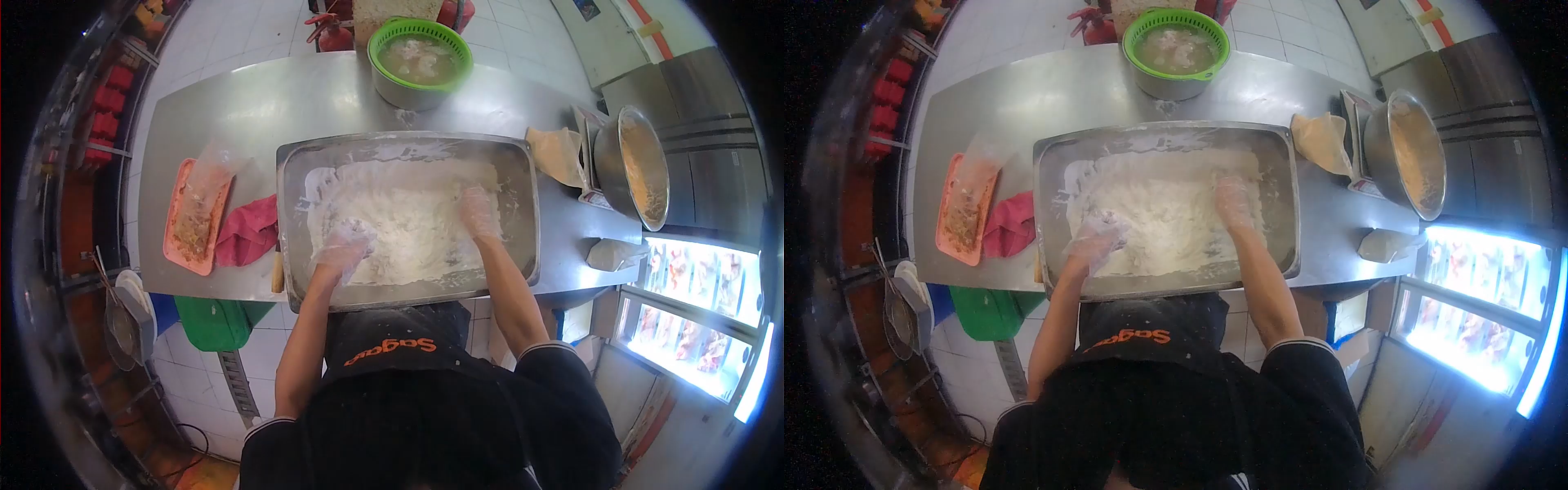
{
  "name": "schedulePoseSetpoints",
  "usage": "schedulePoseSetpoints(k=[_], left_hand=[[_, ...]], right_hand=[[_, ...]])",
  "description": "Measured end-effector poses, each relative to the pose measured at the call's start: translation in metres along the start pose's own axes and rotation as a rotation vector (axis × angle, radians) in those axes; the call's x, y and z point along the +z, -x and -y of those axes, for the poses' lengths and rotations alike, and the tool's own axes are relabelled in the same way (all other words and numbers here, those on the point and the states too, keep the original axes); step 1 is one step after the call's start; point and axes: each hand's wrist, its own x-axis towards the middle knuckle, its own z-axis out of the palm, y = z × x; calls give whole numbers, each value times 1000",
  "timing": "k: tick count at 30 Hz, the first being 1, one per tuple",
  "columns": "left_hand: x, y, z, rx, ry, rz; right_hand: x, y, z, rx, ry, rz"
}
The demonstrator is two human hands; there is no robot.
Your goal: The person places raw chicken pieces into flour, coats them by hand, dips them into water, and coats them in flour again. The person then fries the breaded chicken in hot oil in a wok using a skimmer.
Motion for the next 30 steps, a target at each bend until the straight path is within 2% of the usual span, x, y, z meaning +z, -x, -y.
schedulePoseSetpoints(k=[2,3,5,8,9,10,12,13,15,17,18,20,22,23,24,26,27,28,29,30], left_hand=[[-3,-1,0,-23,31,42],[-1,5,-6,-24,35,30],[11,22,-27,-83,357,7],[22,28,-35,-87,271,117],[29,27,-34,-90,267,130],[36,26,-31,-127,310,110],[35,17,-15,-164,344,86],[29,10,-5,-55,105,193],[20,4,7,52,-144,298],[24,21,-23,301,-831,421],[25,24,-30,302,-835,426],[27,27,-40,-213,76,400],[25,28,-41,-220,175,384],[22,29,-41,-224,275,367],[18,26,-37,-221,279,366],[7,17,-13,-122,290,163],[-3,14,5,-125,297,163],[-14,15,17,-25,112,0],[-26,9,26,33,26,-78],[-36,7,26,83,-65,-160]], right_hand=[[-50,-1,0,-41,-289,95],[-66,-1,6,-52,-293,95],[-96,1,22,65,-590,277],[-137,27,59,-18,-929,423],[-139,34,72,-92,-1033,392],[-170,38,82,-82,-1032,387],[-255,37,96,-55,-1450,580],[-246,38,97,-58,-1457,577],[-220,43,98,-130,-1084,463],[-221,44,93,-127,-1066,463],[-221,46,89,-125,-1043,472],[-219,45,78,-168,-995,427],[-227,45,58,-217,-942,384],[-241,44,42,-65,-1004,485],[-248,43,23,89,-1059,584],[-175,58,-34,278,-1264,401],[-164,58,-58,382,-1199,335],[-159,58,-68,488,-1131,268],[-149,61,-66,490,-1122,268],[-141,59,-63,336,-765,224]])
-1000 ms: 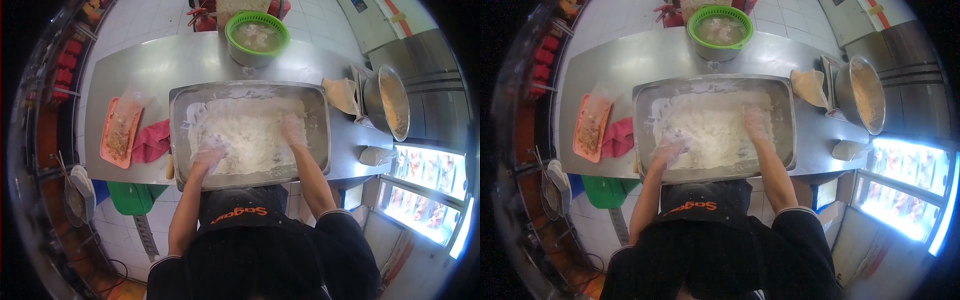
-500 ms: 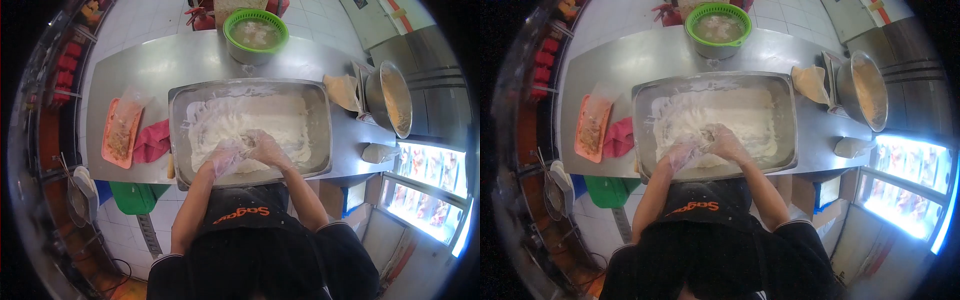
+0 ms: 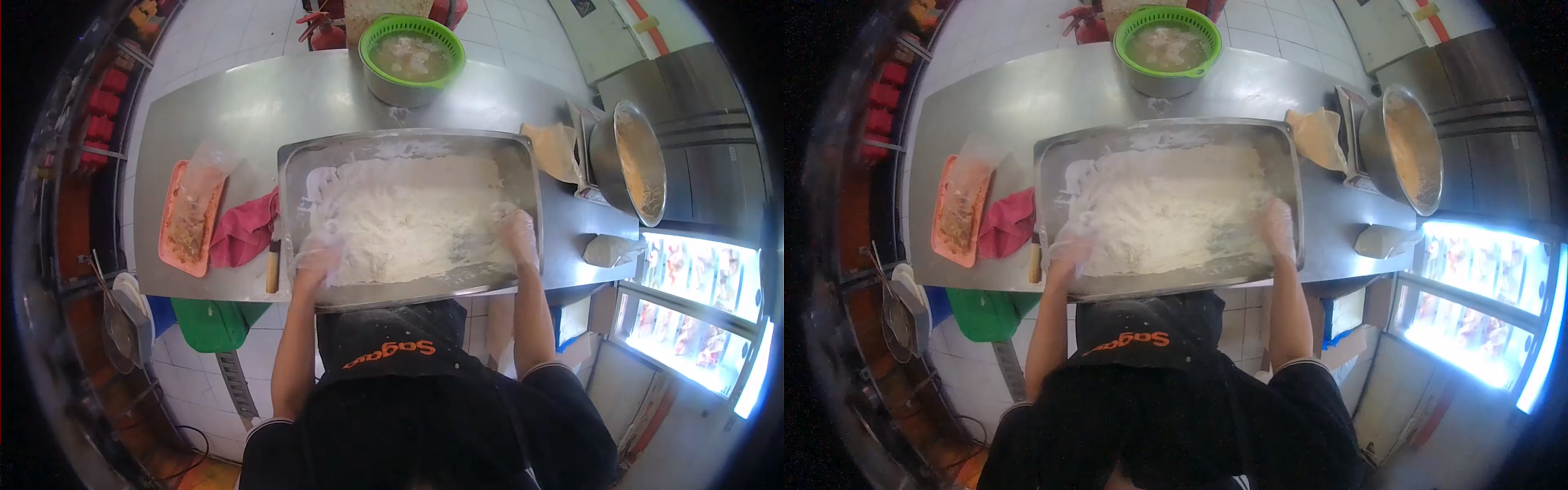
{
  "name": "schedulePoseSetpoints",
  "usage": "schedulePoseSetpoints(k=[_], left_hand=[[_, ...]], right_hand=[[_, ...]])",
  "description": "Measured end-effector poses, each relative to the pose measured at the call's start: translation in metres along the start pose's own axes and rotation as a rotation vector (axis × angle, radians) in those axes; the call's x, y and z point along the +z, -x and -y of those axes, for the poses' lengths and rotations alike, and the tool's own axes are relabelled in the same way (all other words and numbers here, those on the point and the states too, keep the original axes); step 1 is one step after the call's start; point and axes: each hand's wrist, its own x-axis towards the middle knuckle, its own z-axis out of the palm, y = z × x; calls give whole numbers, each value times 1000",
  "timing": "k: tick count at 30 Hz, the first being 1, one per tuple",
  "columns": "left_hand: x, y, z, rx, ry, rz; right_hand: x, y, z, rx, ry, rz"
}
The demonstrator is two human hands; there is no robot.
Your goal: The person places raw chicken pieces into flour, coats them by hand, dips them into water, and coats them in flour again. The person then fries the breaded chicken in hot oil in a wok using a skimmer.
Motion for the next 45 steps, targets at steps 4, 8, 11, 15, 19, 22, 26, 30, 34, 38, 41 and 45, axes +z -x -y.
schedulePoseSetpoints(k=[4,8,11,15,19,22,26,30,34,38,41,45], left_hand=[[-13,21,-13,216,-878,11],[-22,6,42,177,-958,-10],[-23,16,32,86,-960,-74],[-18,14,-14,231,-1042,116],[24,-6,-32,439,-944,139],[55,-20,-42,744,-932,286],[90,-20,-27,834,-717,211],[86,-7,-28,622,-752,309],[66,-1,-14,613,-972,342],[42,10,-21,544,-1049,329],[31,12,-7,668,-1195,264],[43,12,0,545,-1255,389]], right_hand=[[9,-7,-26,31,119,-60],[-28,-6,5,132,-11,-97],[-46,-5,29,84,-181,-79],[-87,-24,108,29,-660,52],[-99,-83,203,-233,-697,27],[-75,-178,233,-355,-577,36],[-27,-288,253,-755,22,10],[17,-341,237,-879,-81,58],[-52,-210,272,-767,-257,-111],[-73,-107,242,-297,-207,331],[-34,-85,146,-365,-78,573],[59,-59,-1,-497,574,126]])
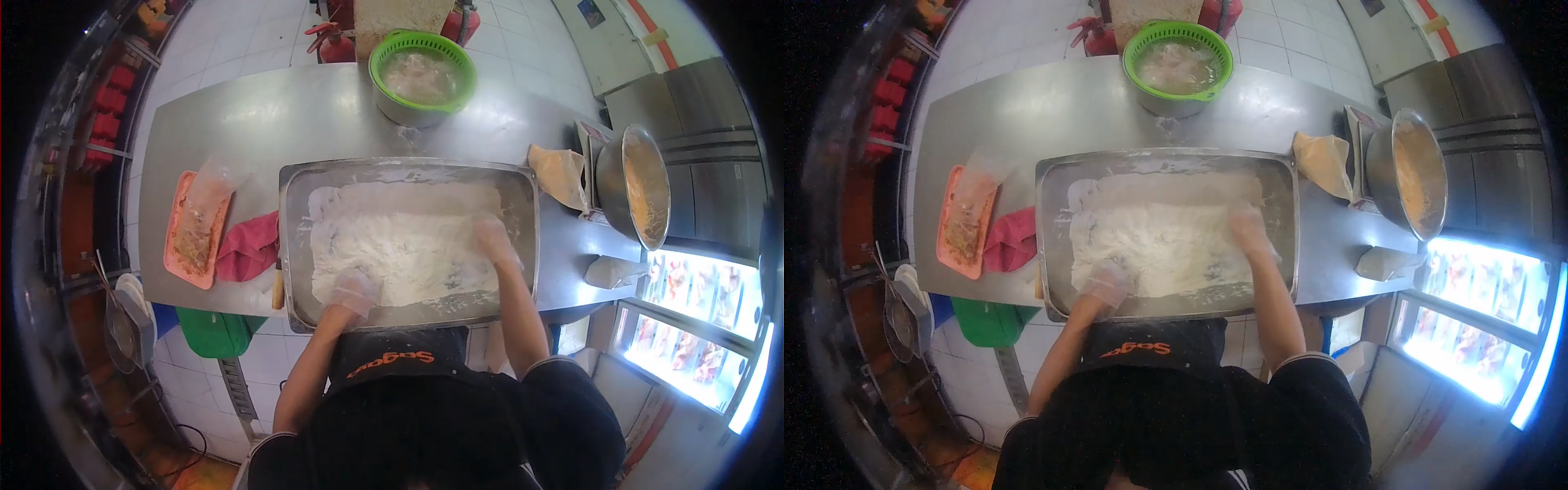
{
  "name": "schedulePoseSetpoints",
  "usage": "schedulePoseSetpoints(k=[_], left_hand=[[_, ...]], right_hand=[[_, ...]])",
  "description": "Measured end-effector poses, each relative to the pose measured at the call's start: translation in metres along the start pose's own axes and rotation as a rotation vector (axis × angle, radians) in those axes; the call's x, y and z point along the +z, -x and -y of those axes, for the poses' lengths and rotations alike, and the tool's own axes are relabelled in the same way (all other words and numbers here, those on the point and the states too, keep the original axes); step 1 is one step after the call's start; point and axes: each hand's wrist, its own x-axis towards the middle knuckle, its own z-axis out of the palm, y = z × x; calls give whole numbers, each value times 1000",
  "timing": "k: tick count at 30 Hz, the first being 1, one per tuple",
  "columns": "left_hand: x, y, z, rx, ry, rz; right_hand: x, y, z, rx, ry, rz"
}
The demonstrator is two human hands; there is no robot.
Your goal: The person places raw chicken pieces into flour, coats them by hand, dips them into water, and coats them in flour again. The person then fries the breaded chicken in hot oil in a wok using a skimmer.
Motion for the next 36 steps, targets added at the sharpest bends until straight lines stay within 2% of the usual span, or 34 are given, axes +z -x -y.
schedulePoseSetpoints(k=[1,2,3,5,6,7,8,9,10,11,13,14,15,16,17,18,20,21,22,23,24,25,26,27,29,31,32,34,36], left_hand=[[8,-9,-9,-145,41,49],[14,-16,-17,-294,84,95],[20,-20,-21,-297,81,92],[22,-28,-28,-105,-118,92],[19,-32,-31,-40,-186,87],[5,-35,-35,-41,-50,188],[-3,-33,-38,-43,88,292],[-5,-31,-40,-42,89,292],[-9,-30,-39,53,7,335],[-11,-29,-36,147,-77,376],[0,-27,-25,199,-40,302],[4,-23,-20,247,1,232],[1,-17,-18,242,0,236],[-3,-11,-16,84,66,173],[-6,-5,-13,-77,133,105],[-20,1,-10,-90,137,104],[-46,10,-5,-305,290,128],[-44,11,-1,-314,296,132],[-43,12,2,-412,298,66],[-40,12,5,-504,297,-1],[-36,12,7,-497,293,4],[-32,9,8,-405,269,-57],[-28,6,9,-311,246,-120],[-30,2,6,-302,243,-119],[-32,-7,1,-258,208,29],[-41,-13,-12,-268,199,43],[-43,-17,-20,-276,193,57],[-18,-33,-33,-266,157,86],[2,-38,-39,-263,120,112]], right_hand=[[23,10,-1,134,-1,156],[53,21,-1,128,-1,150],[83,33,0,124,134,37],[90,34,3,125,271,-80],[74,24,9,128,20,-99],[54,17,20,128,-231,-111],[25,11,36,130,-231,-109],[-9,3,57,105,-293,-7],[-26,-4,73,79,-354,91],[-13,-8,81,79,-354,87],[30,-14,95,-302,-434,-261],[41,-16,104,-303,-439,-261],[44,-18,117,-288,-406,-130],[46,-20,125,-273,-372,1],[45,-19,123,-282,-377,3],[23,-15,119,-213,-386,4],[-18,-5,113,-149,-396,22],[-37,-4,110,-4,-405,59],[-44,-2,107,146,-413,93],[-42,2,101,151,-417,95],[-41,5,96,164,-490,52],[-40,9,91,179,-561,6],[-40,13,88,190,-559,0],[-44,16,88,166,-571,-1],[-52,22,92,140,-588,-3],[-80,30,105,374,-909,133],[-74,31,105,378,-913,133],[-56,32,103,320,-813,-10],[-50,32,106,400,-928,41]])
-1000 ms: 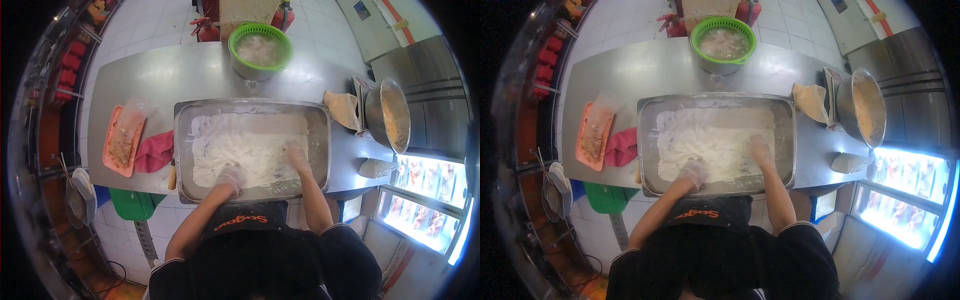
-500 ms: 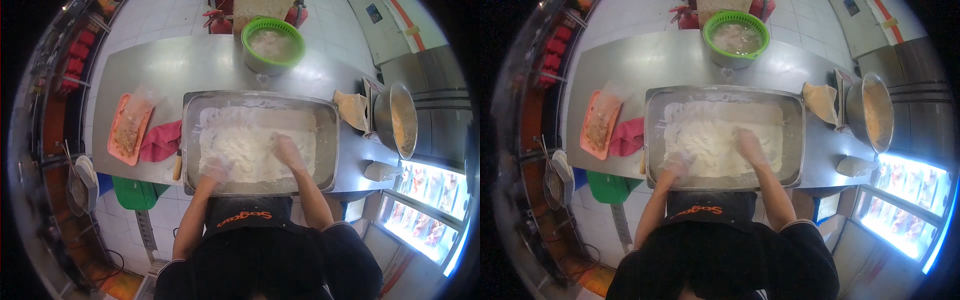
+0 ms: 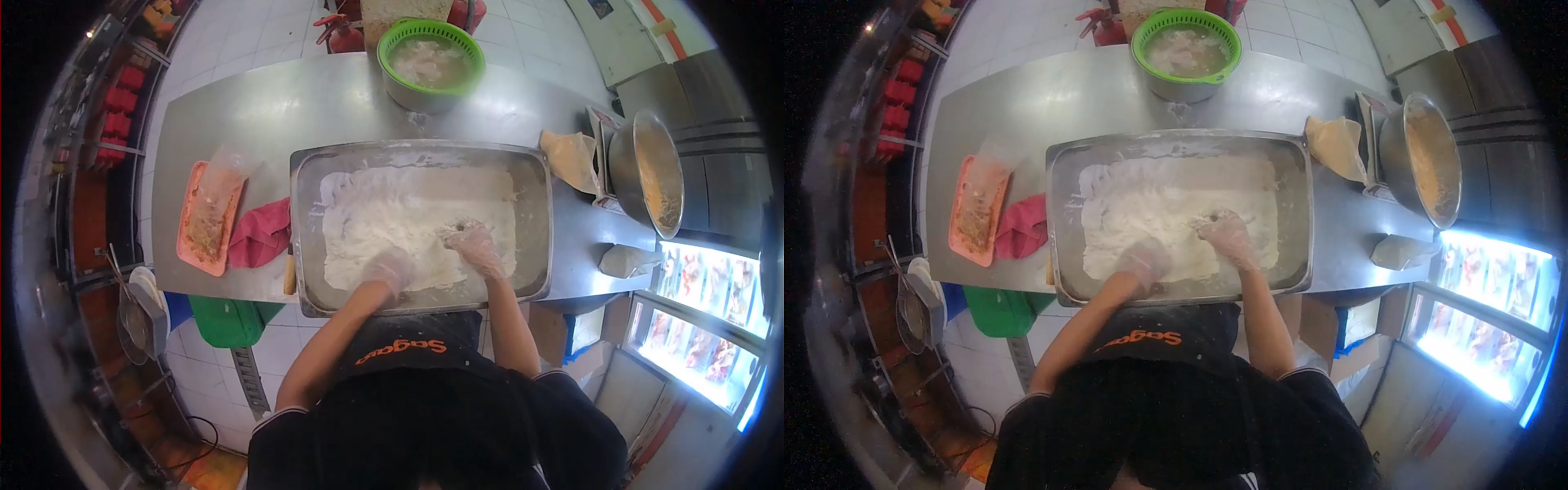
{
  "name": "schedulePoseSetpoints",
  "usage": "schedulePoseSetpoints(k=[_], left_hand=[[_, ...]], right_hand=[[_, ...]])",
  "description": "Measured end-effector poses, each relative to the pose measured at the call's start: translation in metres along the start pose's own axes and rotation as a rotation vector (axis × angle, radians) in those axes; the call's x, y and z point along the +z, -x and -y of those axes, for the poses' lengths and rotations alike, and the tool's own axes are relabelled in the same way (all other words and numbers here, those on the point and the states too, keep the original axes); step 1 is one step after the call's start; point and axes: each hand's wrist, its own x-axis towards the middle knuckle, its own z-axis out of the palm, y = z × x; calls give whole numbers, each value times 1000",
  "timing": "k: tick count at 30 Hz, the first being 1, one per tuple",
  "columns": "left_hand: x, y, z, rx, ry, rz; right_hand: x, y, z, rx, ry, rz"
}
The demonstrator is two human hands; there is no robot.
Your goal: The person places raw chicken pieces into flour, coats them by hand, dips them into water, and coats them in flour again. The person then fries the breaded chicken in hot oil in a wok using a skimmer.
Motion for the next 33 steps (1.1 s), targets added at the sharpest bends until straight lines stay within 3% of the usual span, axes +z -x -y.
schedulePoseSetpoints(k=[3,4,5,8,10,12,14,15,17,18,20,21,23,26,28,30,32,33], left_hand=[[8,-2,0,105,-12,71],[5,-3,7,115,-122,-18],[1,-5,14,129,-232,-104],[-24,-10,31,151,-287,-69],[-17,-17,26,183,-226,-133],[-11,-22,11,203,-169,-202],[-2,-22,-15,-27,-67,-273],[6,-21,-13,-34,-69,-274],[18,-27,-12,45,-127,-47],[12,-27,-12,52,-125,-49],[-1,-15,-5,261,-240,102],[4,-19,9,270,-243,110],[22,-33,42,301,-223,-103],[-3,-18,45,288,-248,-165],[-27,-13,38,308,-168,-122],[-27,-16,43,341,-92,-77],[0,-25,59,384,159,-274],[-15,-18,47,388,159,-274]], right_hand=[[-3,0,10,144,-124,9],[-7,1,15,198,-144,-9],[-12,3,18,205,-151,-17],[-22,7,12,199,-140,-47],[-17,-1,-3,107,158,-48],[-7,-7,-21,2,171,-60],[5,-13,-39,-96,180,-74],[8,-15,-40,-96,112,-60],[9,-19,-44,-100,48,-53],[5,-15,-34,-37,81,-19],[-1,-6,-35,45,112,10],[-1,-4,-38,-8,113,-27],[0,-1,-41,-54,108,-67],[1,2,-35,-20,93,30],[2,2,-24,-212,384,81],[0,3,-3,-182,319,114],[3,5,8,-139,257,145],[7,3,11,-143,225,158]])
